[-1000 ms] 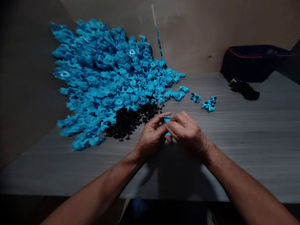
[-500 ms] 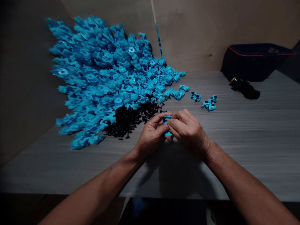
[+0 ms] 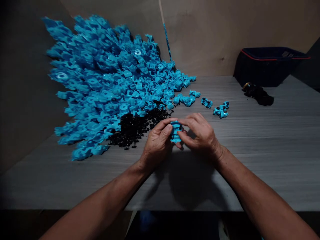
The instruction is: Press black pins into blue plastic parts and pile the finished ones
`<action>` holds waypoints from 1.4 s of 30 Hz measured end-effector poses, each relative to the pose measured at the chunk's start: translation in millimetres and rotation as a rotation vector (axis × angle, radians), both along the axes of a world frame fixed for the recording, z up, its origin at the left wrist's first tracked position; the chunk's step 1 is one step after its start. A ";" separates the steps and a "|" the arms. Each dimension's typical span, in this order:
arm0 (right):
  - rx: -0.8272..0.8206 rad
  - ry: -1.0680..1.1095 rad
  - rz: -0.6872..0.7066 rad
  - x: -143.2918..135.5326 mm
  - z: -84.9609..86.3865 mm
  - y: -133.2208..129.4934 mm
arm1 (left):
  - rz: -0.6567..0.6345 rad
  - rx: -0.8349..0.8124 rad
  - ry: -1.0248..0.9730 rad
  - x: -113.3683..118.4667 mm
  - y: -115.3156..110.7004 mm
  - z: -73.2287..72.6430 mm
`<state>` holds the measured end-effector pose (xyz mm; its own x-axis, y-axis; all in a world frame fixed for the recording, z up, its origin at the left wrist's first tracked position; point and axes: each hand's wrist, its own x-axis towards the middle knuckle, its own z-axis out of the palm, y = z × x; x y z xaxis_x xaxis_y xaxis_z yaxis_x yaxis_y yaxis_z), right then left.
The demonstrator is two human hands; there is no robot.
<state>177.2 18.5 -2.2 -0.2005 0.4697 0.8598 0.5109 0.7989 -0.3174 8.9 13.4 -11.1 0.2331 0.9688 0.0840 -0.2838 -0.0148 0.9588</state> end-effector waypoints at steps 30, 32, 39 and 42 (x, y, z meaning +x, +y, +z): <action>-0.931 0.614 0.374 -2.0 -4.3 5.0 | 0.076 0.014 0.016 3.7 -6.2 7.0; -0.943 0.617 0.357 0.3 -8.8 8.5 | 0.028 -0.099 -0.104 4.8 -2.2 7.7; -0.628 -0.103 -0.087 11.3 -28.8 23.8 | 0.082 -0.198 -0.084 -1.3 7.1 7.5; -0.618 -0.479 -0.157 4.3 -28.0 20.7 | 0.185 -0.062 0.089 -7.9 11.5 10.3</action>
<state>181.5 39.1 -30.2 -0.3743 0.8867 0.2714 0.7960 0.4573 -0.3966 0.9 24.9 -0.8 0.0542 0.9985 0.0100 -0.1956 0.0008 0.9807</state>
